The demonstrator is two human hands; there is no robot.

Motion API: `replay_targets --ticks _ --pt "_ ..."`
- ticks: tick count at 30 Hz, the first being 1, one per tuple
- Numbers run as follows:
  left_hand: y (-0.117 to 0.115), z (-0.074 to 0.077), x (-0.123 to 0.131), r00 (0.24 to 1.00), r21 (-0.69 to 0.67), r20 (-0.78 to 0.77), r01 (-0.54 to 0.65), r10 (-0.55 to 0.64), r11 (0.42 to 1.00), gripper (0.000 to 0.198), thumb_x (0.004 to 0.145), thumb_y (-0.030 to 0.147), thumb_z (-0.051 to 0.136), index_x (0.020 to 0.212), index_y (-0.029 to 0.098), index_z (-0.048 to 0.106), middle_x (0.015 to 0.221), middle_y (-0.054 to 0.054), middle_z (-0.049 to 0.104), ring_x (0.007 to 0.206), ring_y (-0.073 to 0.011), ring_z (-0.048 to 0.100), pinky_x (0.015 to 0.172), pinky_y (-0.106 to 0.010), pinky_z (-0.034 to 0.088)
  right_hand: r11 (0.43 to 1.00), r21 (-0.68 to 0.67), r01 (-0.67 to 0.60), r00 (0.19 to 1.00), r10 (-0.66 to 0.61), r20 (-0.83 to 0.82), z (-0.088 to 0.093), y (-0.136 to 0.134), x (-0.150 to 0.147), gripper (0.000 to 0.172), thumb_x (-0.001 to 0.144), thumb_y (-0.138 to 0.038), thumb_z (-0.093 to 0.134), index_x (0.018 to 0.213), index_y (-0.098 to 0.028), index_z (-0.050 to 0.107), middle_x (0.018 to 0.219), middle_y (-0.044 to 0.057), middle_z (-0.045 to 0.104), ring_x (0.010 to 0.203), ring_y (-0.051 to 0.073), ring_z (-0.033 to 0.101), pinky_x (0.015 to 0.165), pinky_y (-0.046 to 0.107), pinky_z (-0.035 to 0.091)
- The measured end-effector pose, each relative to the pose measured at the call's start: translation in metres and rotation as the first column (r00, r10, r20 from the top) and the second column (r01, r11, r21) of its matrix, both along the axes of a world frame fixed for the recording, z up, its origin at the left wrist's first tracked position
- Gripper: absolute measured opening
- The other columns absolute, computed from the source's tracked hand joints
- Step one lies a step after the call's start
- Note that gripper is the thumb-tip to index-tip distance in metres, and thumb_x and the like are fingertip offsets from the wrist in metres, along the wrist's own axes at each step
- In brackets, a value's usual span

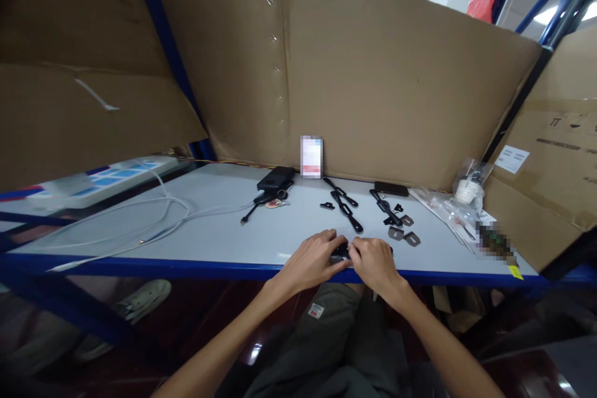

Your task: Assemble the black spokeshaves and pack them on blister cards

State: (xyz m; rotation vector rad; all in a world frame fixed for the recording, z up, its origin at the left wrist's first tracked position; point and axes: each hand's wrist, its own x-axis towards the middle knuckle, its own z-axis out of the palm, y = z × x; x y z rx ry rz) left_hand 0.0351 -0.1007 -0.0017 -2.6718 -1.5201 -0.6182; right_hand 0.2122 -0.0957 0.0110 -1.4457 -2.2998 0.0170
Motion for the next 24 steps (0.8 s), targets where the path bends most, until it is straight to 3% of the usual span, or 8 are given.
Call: replay_targets --ticks 4,9,14,18,24 --pt "0.0 -0.001 0.0 1.0 0.003 0.0 -0.005 0.005 1.0 0.033 0.091 0.047 0.061 0.11 0.02 0.061 0.102 -0.009 0.061 0.094 -0.0283 0.063 0.08 -0.038 0.049 0.995 -0.044 -0.089 0.994 0.086 -0.073 0.011 0.001 0.008 0.041 0.101 -0.031 0.047 0.068 -0.019 0.068 0.066 0.003 0.07 0.062 0.016 0.063 0.062 0.025 0.037" --pt "0.0 -0.002 -0.001 1.0 0.006 0.01 -0.003 0.003 1.0 0.039 0.092 0.048 0.06 0.118 0.02 0.06 0.104 -0.009 0.061 0.094 -0.0285 0.063 0.079 -0.038 0.049 0.977 -0.075 -0.201 0.965 0.184 -0.186 0.024 0.006 0.012 0.019 0.094 -0.024 0.059 0.103 -0.02 0.074 0.087 0.002 0.076 0.075 0.015 0.067 0.073 0.024 0.045" --pt "0.001 -0.002 -0.001 1.0 0.009 0.023 0.004 -0.004 1.0 0.036 0.09 0.048 0.062 0.114 0.021 0.061 0.102 -0.008 0.061 0.094 -0.0278 0.063 0.08 -0.037 0.048 0.929 -0.093 -0.359 0.904 0.321 -0.28 0.031 0.01 0.017 0.021 0.096 -0.025 0.056 0.096 -0.021 0.077 0.092 0.002 0.076 0.081 0.016 0.067 0.077 0.026 0.045" --pt "0.001 -0.002 -0.001 1.0 0.015 0.023 0.009 -0.01 1.0 0.031 0.091 0.046 0.062 0.107 0.019 0.062 0.099 -0.008 0.061 0.094 -0.0282 0.062 0.079 -0.038 0.048 0.922 -0.106 -0.372 0.915 0.345 -0.209 0.027 0.012 0.02 0.026 0.098 -0.028 0.055 0.085 -0.02 0.077 0.083 0.003 0.073 0.078 0.016 0.064 0.074 0.026 0.043" --pt "0.002 -0.003 -0.001 1.0 0.011 0.014 0.009 -0.01 1.0 0.034 0.091 0.047 0.062 0.11 0.02 0.062 0.102 -0.008 0.061 0.095 -0.0283 0.062 0.08 -0.038 0.048 0.951 -0.099 -0.293 0.942 0.269 -0.201 0.022 0.013 0.022 0.021 0.097 -0.025 0.056 0.085 -0.018 0.073 0.083 0.003 0.071 0.076 0.016 0.063 0.073 0.027 0.041"
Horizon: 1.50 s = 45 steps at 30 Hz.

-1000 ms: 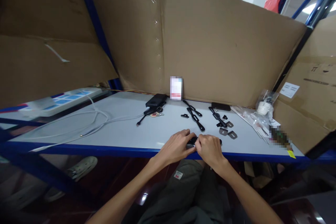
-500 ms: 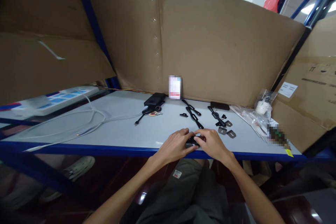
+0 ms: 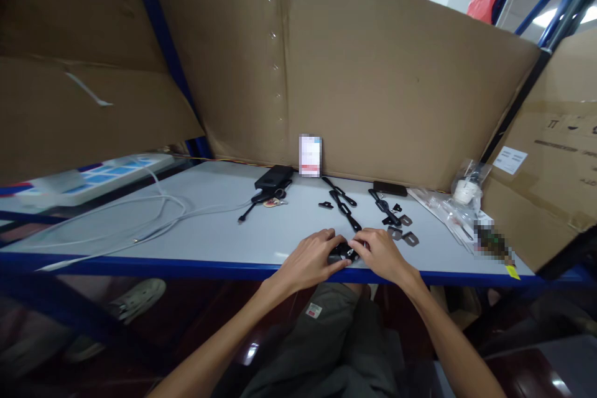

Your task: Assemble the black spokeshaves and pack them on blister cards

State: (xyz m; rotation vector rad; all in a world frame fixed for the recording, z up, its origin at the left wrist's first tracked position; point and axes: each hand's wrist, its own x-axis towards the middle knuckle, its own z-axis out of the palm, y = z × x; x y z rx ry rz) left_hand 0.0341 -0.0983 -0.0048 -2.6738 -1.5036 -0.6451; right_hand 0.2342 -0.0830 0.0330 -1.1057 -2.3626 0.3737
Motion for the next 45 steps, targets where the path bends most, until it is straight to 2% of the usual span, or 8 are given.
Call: replay_targets --ticks 3,9,17,24,30,35,40,45 --pt "0.0 0.0 0.0 1.0 0.0 0.001 0.0 0.0 1.0 0.034 0.091 0.047 0.061 0.112 0.02 0.062 0.102 -0.008 0.061 0.096 -0.028 0.062 0.081 -0.038 0.048 1.0 -0.008 0.015 1.0 -0.015 0.021 -0.001 -0.002 -0.001 0.01 0.088 -0.023 0.068 0.079 -0.019 0.07 0.078 0.001 0.069 0.072 0.015 0.06 0.068 0.025 0.038" --pt "-0.002 0.004 0.001 1.0 -0.005 -0.003 -0.007 0.007 1.0 0.027 0.091 0.043 0.061 0.105 0.02 0.062 0.098 -0.007 0.061 0.092 -0.0266 0.062 0.077 -0.036 0.047 0.999 -0.002 0.032 0.999 -0.032 0.028 -0.005 -0.004 -0.012 0.034 0.091 -0.025 0.064 0.058 -0.017 0.06 0.058 -0.002 0.059 0.057 0.012 0.049 0.059 0.026 0.03" --pt "-0.002 0.004 0.0 1.0 -0.004 0.0 -0.004 0.004 1.0 0.029 0.09 0.046 0.063 0.103 0.02 0.062 0.098 -0.007 0.061 0.09 -0.0266 0.062 0.075 -0.036 0.047 0.999 -0.014 -0.04 0.999 0.04 -0.02 -0.002 -0.001 -0.008 0.039 0.097 -0.033 0.055 0.064 -0.017 0.068 0.064 -0.002 0.064 0.061 0.012 0.054 0.061 0.023 0.036" --pt "-0.003 0.004 0.001 1.0 -0.003 -0.003 -0.006 0.006 1.0 0.032 0.091 0.046 0.062 0.108 0.019 0.061 0.1 -0.008 0.061 0.092 -0.0277 0.062 0.076 -0.037 0.047 0.998 0.047 0.052 0.998 -0.053 0.016 -0.002 -0.001 -0.006 0.037 0.097 -0.03 0.055 0.065 -0.017 0.07 0.067 0.003 0.068 0.063 0.015 0.058 0.065 0.027 0.034" --pt "-0.003 0.004 0.0 1.0 -0.006 -0.001 -0.005 0.005 1.0 0.025 0.091 0.043 0.062 0.102 0.02 0.062 0.098 -0.007 0.061 0.091 -0.0261 0.062 0.076 -0.036 0.047 0.999 0.028 0.016 0.998 -0.018 0.063 -0.002 -0.004 -0.012 0.039 0.098 -0.033 0.056 0.064 -0.019 0.069 0.065 0.0 0.069 0.06 0.012 0.059 0.062 0.024 0.035" --pt "-0.002 0.003 0.0 1.0 -0.011 0.0 -0.006 0.006 1.0 0.032 0.09 0.046 0.063 0.107 0.02 0.061 0.102 -0.008 0.061 0.094 -0.027 0.062 0.079 -0.037 0.048 0.99 0.081 0.112 0.989 -0.119 0.086 -0.003 -0.005 -0.012 0.038 0.098 -0.031 0.053 0.068 -0.017 0.071 0.069 0.004 0.071 0.062 0.015 0.059 0.062 0.027 0.033" --pt "-0.002 0.005 0.0 1.0 -0.013 0.003 0.002 -0.002 1.0 0.025 0.09 0.043 0.063 0.102 0.02 0.062 0.098 -0.007 0.061 0.093 -0.0269 0.062 0.077 -0.036 0.048 0.998 0.045 0.049 0.994 -0.053 0.094 -0.003 -0.006 -0.013 0.04 0.098 -0.033 0.055 0.063 -0.019 0.069 0.063 0.0 0.069 0.059 0.013 0.057 0.061 0.025 0.035" --pt "-0.003 0.005 0.0 1.0 -0.018 0.01 -0.001 0.001 1.0 0.031 0.09 0.046 0.063 0.107 0.02 0.061 0.102 -0.009 0.061 0.093 -0.028 0.062 0.078 -0.038 0.048 0.991 0.065 0.116 0.99 -0.121 0.074 -0.002 -0.005 -0.012 0.039 0.098 -0.032 0.054 0.065 -0.019 0.07 0.068 0.004 0.071 0.061 0.016 0.06 0.061 0.027 0.034"
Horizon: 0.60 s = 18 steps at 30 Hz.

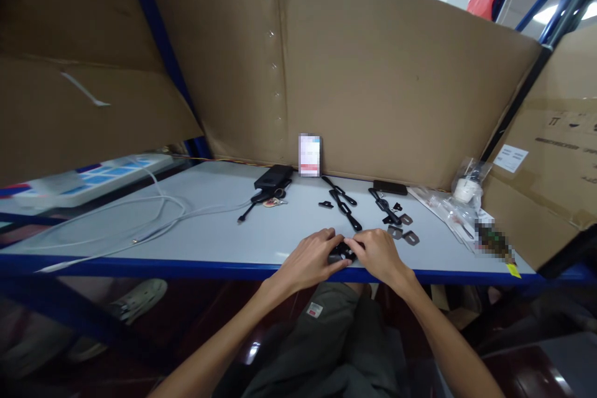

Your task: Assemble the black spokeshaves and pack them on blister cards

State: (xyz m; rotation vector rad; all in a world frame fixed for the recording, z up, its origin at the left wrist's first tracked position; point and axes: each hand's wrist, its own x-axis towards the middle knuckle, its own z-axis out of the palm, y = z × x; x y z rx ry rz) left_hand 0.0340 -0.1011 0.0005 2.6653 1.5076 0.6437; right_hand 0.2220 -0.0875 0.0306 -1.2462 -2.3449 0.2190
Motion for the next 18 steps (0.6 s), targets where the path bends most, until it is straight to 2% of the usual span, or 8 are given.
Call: replay_targets --ticks 8,11,16,18 --pt "0.0002 -0.0014 0.0002 1.0 0.002 0.002 -0.003 0.003 1.0 0.029 0.09 0.045 0.063 0.104 0.02 0.061 0.099 -0.008 0.061 0.092 -0.0276 0.062 0.078 -0.037 0.048 1.0 -0.016 -0.022 1.0 0.022 -0.011 -0.0005 -0.0006 -0.0007 0.043 0.097 -0.036 0.054 0.06 -0.018 0.068 0.059 0.001 0.067 0.054 0.013 0.053 0.057 0.026 0.031" --pt "0.0005 -0.0016 -0.0001 1.0 0.004 -0.002 -0.002 0.002 1.0 0.033 0.09 0.046 0.064 0.109 0.019 0.061 0.102 -0.009 0.061 0.094 -0.028 0.062 0.079 -0.038 0.048 1.0 -0.001 0.008 1.0 -0.008 -0.019 0.0002 -0.0004 0.0003 0.04 0.097 -0.032 0.054 0.063 -0.017 0.069 0.064 0.003 0.069 0.056 0.014 0.055 0.059 0.027 0.031" --pt "0.0007 -0.0017 0.0 1.0 0.002 0.001 -0.002 0.002 1.0 0.029 0.09 0.044 0.064 0.104 0.02 0.062 0.099 -0.007 0.061 0.092 -0.027 0.062 0.077 -0.036 0.048 0.998 -0.036 -0.044 0.999 0.044 -0.008 0.0012 -0.0024 0.0011 0.045 0.098 -0.037 0.054 0.059 -0.019 0.067 0.057 -0.001 0.065 0.055 0.013 0.053 0.057 0.025 0.031" --pt "0.0004 -0.0017 -0.0001 1.0 0.003 0.004 -0.004 0.004 1.0 0.03 0.09 0.045 0.064 0.106 0.02 0.062 0.1 -0.008 0.061 0.092 -0.0272 0.063 0.077 -0.037 0.048 0.999 -0.026 -0.021 1.0 0.021 -0.006 0.0019 -0.0027 0.0011 0.043 0.097 -0.036 0.054 0.061 -0.019 0.068 0.06 0.0 0.067 0.056 0.014 0.054 0.057 0.025 0.031"
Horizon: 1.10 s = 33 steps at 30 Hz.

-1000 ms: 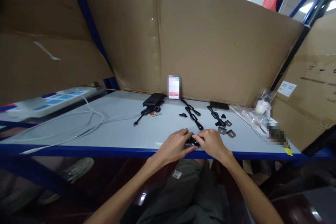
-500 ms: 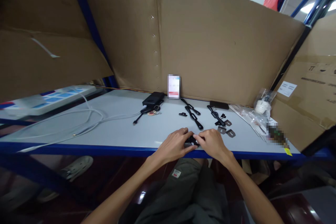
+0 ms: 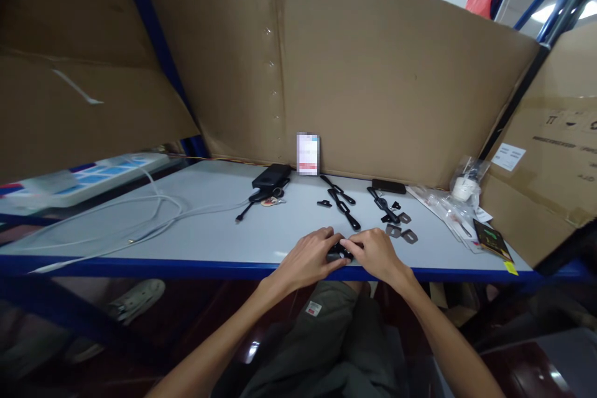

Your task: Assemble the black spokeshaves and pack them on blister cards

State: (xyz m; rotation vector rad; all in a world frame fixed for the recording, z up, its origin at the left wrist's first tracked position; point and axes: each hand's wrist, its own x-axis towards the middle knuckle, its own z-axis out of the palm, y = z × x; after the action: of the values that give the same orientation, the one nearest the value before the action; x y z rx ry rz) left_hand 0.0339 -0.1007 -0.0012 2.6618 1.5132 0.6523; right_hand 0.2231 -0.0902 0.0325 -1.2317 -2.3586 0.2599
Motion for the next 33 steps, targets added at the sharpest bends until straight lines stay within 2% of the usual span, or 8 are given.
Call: replay_targets --ticks 9,14,19,29,33 --pt "0.0 0.0 0.0 1.0 -0.005 0.008 -0.002 0.002 1.0 0.033 0.09 0.047 0.064 0.109 0.02 0.062 0.101 -0.008 0.061 0.093 -0.028 0.062 0.078 -0.037 0.048 0.999 0.017 0.047 0.999 -0.047 -0.012 0.001 0.002 0.001 0.037 0.097 -0.033 0.055 0.066 -0.019 0.071 0.065 0.003 0.07 0.057 0.015 0.057 0.06 0.027 0.032" --pt "0.001 -0.002 0.0 1.0 -0.012 0.009 0.001 -0.001 1.0 0.038 0.089 0.049 0.063 0.115 0.02 0.062 0.104 -0.009 0.062 0.095 -0.0284 0.063 0.08 -0.038 0.048 1.0 -0.021 0.0 1.0 -0.001 -0.02 -0.003 0.005 0.022 0.012 0.09 -0.025 0.064 0.091 -0.022 0.076 0.084 0.002 0.073 0.072 0.016 0.062 0.07 0.026 0.041" --pt "0.002 -0.003 -0.001 1.0 -0.016 0.018 0.004 -0.004 1.0 0.038 0.09 0.05 0.063 0.115 0.021 0.063 0.103 -0.009 0.062 0.094 -0.0277 0.063 0.08 -0.037 0.048 0.999 -0.052 -0.011 1.0 0.01 -0.02 -0.007 0.007 0.036 0.023 0.084 -0.014 0.066 0.104 -0.019 0.075 0.081 0.002 0.067 0.072 0.016 0.06 0.071 0.026 0.043" --pt "0.002 -0.001 -0.002 1.0 -0.02 0.008 0.022 -0.021 1.0 0.039 0.089 0.05 0.065 0.116 0.022 0.063 0.104 -0.008 0.063 0.094 -0.0274 0.063 0.081 -0.037 0.048 0.999 -0.033 0.009 1.0 -0.009 -0.018 -0.014 0.008 0.029 0.016 0.083 -0.012 0.066 0.096 -0.018 0.072 0.075 0.0 0.063 0.067 0.015 0.054 0.066 0.026 0.038" --pt "0.002 0.0 -0.003 0.999 -0.016 0.015 0.042 -0.042 0.999 0.039 0.089 0.049 0.064 0.117 0.022 0.063 0.104 -0.008 0.063 0.096 -0.027 0.063 0.083 -0.037 0.048 0.999 -0.038 0.008 1.0 -0.009 -0.022 -0.015 0.008 0.03 0.02 0.082 -0.011 0.067 0.1 -0.018 0.073 0.075 0.0 0.062 0.068 0.015 0.054 0.067 0.026 0.038"
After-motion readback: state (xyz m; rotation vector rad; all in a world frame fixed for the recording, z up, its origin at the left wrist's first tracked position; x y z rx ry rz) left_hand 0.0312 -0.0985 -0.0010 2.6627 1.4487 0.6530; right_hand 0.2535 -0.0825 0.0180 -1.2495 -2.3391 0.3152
